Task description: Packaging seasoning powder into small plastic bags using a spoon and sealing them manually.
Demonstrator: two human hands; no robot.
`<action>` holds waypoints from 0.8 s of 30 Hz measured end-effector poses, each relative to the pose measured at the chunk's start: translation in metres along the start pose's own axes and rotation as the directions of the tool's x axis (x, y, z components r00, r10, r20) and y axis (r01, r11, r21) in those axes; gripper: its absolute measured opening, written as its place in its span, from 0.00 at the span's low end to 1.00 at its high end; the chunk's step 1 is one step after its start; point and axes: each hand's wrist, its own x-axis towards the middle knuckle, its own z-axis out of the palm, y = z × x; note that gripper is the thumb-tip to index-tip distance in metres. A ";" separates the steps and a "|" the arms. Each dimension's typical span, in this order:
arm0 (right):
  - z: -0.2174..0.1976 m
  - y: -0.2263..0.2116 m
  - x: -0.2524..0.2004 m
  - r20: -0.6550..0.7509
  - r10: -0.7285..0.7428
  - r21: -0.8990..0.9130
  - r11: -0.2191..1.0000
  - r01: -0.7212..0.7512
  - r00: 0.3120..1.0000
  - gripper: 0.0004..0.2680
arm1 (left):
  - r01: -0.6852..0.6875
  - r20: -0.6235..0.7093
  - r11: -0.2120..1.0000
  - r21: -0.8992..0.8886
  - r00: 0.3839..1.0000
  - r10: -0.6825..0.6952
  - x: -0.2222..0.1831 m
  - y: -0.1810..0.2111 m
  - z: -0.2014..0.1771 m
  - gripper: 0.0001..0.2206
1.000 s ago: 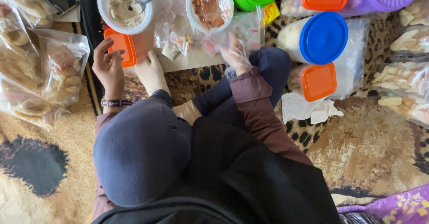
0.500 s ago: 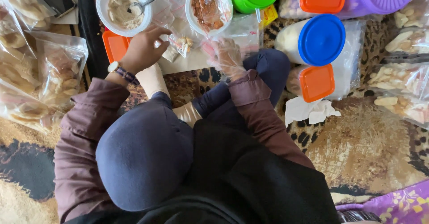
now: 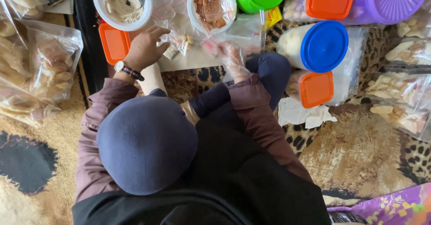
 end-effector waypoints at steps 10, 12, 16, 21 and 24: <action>-0.071 -0.092 -0.004 0.273 0.453 0.343 0.779 -0.525 0.849 0.08 | -0.062 0.009 0.998 -0.015 0.998 0.062 0.001 0.014 -0.019 0.15; -0.060 -0.090 -0.004 0.191 0.460 0.655 0.598 -0.462 0.867 0.10 | -0.066 -0.045 0.991 -0.120 0.997 0.061 -0.002 0.015 -0.024 0.14; -0.061 -0.088 -0.007 0.181 0.432 0.699 0.576 -0.424 0.884 0.09 | 0.019 -0.062 0.979 -0.205 0.998 -0.032 -0.013 0.012 -0.039 0.14; -0.084 -0.126 -0.002 0.271 0.582 0.339 0.688 -0.642 0.767 0.09 | 0.116 -0.140 0.952 -0.284 0.977 -0.161 -0.038 -0.006 -0.056 0.15; -0.088 -0.139 -0.004 0.250 0.528 0.317 0.747 -0.584 0.812 0.12 | 0.149 -0.164 0.945 -0.291 0.965 -0.203 -0.049 -0.012 -0.061 0.16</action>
